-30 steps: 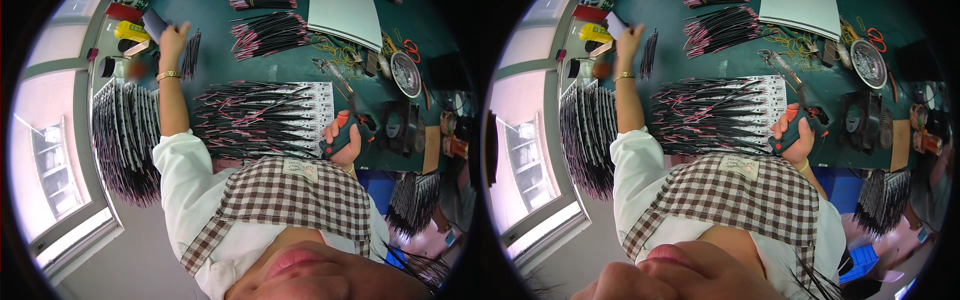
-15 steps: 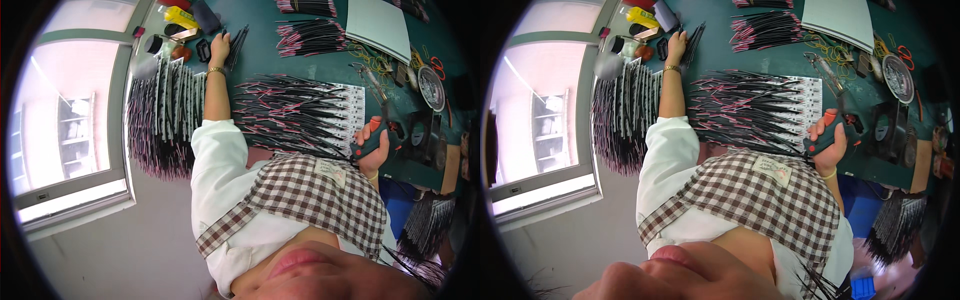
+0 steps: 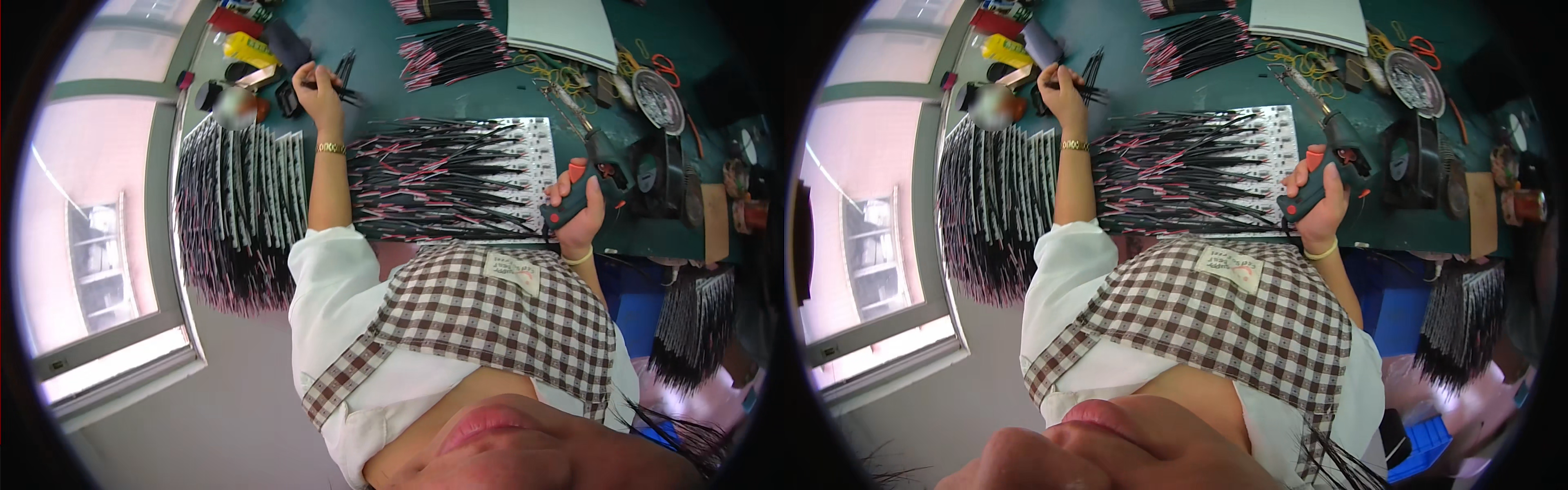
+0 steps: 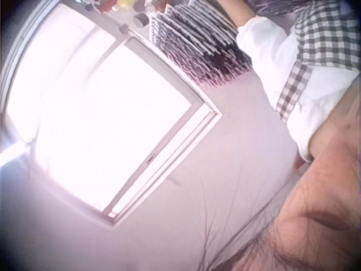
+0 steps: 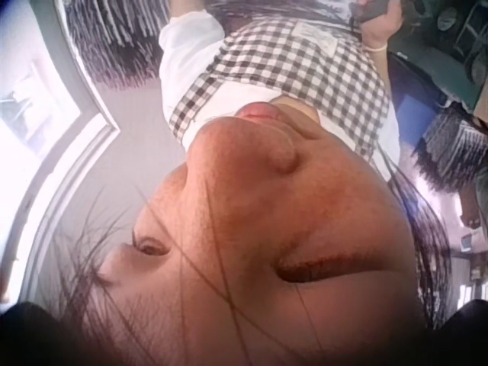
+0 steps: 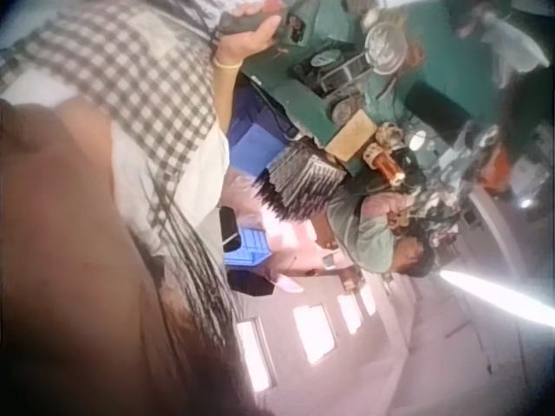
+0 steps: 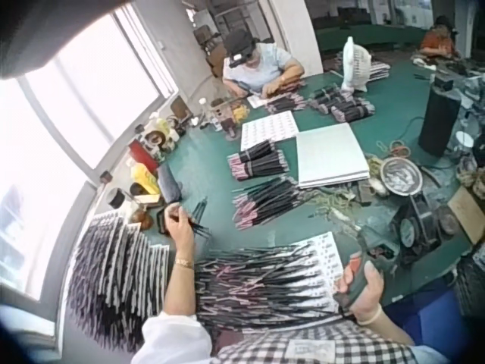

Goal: Manually applying heat-shrink tubing and soldering or heating connections on LED strip components at a factory workbench.

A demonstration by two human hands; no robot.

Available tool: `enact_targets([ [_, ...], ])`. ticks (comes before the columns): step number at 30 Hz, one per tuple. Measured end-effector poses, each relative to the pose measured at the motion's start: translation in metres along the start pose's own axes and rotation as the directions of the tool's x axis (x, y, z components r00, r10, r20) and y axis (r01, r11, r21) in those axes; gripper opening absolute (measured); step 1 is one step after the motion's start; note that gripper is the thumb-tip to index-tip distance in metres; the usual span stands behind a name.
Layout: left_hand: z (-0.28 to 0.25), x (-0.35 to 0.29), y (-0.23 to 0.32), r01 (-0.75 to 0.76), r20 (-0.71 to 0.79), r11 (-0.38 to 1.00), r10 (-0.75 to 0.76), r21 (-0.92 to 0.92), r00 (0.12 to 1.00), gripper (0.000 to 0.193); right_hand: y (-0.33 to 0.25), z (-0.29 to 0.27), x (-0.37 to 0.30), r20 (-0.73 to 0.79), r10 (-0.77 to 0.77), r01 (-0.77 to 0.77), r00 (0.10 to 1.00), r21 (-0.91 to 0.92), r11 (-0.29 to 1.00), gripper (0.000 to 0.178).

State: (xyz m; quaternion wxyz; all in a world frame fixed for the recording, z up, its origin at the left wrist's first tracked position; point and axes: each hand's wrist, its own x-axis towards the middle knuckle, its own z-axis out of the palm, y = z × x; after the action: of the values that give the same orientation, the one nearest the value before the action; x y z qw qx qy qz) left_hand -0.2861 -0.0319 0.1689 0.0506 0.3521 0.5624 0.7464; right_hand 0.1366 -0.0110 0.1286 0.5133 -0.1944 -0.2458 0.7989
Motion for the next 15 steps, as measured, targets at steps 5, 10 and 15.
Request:
enact_targets([
  [5,-0.007,-0.006,-0.011,0.061,0.166,0.996,-0.05,-0.059,0.985,0.021,-0.006,0.006,-0.008,-0.023,0.066,-0.066,0.998,0.033,0.997,0.036],
  [10,0.024,0.01,0.028,-0.192,0.404,0.935,0.059,0.297,0.913,0.015,-0.019,0.006,-0.002,-0.036,0.124,-0.126,0.992,-0.066,0.99,0.04],
  [15,0.095,-0.029,0.113,-0.288,0.699,0.825,-0.17,0.486,0.695,0.016,-0.052,-0.019,0.014,-0.009,0.128,-0.128,0.992,-0.046,0.991,0.04],
])
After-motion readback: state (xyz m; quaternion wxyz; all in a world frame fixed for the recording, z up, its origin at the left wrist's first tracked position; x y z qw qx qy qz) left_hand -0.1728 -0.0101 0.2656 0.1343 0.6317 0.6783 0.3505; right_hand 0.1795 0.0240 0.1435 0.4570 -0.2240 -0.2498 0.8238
